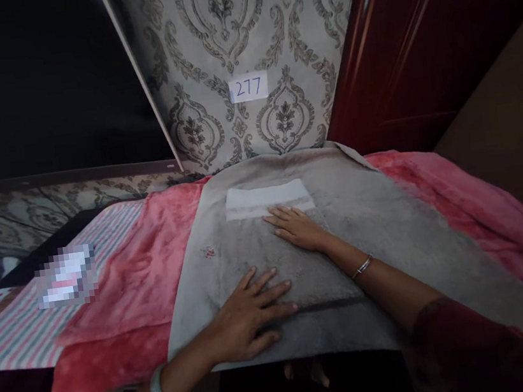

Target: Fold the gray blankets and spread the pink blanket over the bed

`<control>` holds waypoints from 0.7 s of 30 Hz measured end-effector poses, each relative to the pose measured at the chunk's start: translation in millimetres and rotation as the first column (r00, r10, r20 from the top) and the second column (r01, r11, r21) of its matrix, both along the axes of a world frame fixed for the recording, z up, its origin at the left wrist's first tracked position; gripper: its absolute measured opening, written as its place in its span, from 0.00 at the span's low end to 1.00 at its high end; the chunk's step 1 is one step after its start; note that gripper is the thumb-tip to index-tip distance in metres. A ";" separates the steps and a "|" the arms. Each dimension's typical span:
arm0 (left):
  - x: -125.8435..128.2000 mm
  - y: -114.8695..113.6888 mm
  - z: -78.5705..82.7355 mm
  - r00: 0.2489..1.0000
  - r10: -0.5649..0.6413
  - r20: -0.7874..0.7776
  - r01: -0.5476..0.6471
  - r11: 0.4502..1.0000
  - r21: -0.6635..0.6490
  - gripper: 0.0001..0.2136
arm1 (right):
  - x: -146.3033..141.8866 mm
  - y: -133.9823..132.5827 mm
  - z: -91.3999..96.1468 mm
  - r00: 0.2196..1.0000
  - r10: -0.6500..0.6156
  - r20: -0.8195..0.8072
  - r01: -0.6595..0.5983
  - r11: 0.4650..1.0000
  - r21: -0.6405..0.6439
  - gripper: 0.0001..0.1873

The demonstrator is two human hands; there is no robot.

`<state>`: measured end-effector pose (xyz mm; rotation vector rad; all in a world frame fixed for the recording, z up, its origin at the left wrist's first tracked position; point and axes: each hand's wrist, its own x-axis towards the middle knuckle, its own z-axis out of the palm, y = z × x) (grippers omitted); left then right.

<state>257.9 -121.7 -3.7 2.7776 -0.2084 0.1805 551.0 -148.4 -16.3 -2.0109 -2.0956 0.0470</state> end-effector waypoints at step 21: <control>48.8 62.0 19.8 0.907 0.395 0.147 -0.401 0.916 0.014 0.20 | -54.5 -129.0 23.4 0.860 0.323 -0.396 -0.347 0.938 0.011 0.28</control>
